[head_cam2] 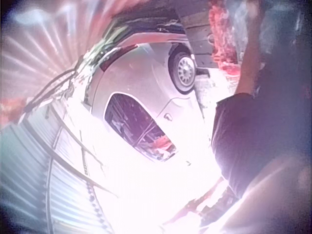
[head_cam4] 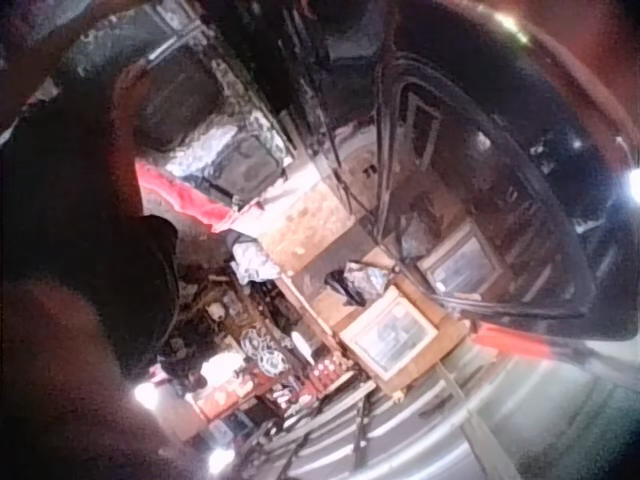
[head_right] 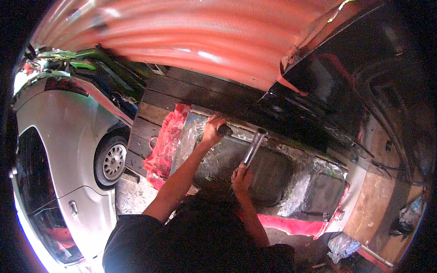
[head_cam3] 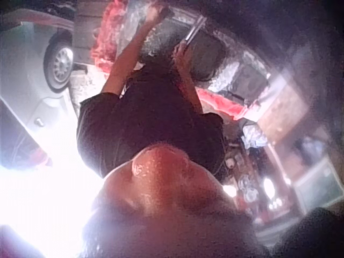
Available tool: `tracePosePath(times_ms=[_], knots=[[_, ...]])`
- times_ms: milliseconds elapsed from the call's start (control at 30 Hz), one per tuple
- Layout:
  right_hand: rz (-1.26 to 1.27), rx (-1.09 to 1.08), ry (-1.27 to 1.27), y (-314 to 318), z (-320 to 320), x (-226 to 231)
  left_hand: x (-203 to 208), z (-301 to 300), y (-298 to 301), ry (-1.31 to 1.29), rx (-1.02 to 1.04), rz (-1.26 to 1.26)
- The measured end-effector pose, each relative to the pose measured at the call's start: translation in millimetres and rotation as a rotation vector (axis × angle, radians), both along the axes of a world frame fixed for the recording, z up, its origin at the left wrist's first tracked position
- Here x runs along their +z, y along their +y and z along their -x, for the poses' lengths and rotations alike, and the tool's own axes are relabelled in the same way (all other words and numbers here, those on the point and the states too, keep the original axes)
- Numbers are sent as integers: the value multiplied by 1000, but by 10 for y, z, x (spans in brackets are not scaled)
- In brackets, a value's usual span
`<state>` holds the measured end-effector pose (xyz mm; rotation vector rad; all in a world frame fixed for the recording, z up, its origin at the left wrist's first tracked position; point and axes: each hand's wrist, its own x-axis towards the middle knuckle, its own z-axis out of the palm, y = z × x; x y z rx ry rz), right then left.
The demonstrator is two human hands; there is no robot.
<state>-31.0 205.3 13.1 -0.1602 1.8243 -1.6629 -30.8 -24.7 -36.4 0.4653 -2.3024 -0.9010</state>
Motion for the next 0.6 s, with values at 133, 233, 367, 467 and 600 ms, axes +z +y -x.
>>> tracePosePath(times_ms=[133, 233, 367, 467, 600], knots=[[-99, 102, 482, -284, 77, -140, -9, 59, 51, 41, 66, 43], [-45, 44, 367, -332, 73, -20, 22, 64, 27, 66, 81, 62], [198, -172, -86, -290, 40, 167, 41, 59, 29, 12, 92, -6], [123, -139, -183, -237, 58, -199, 87, 76, 52, 80, 102, -18], [-104, -63, -95, -306, -21, 9, -10, -27, -5, 25, 109, 10]])
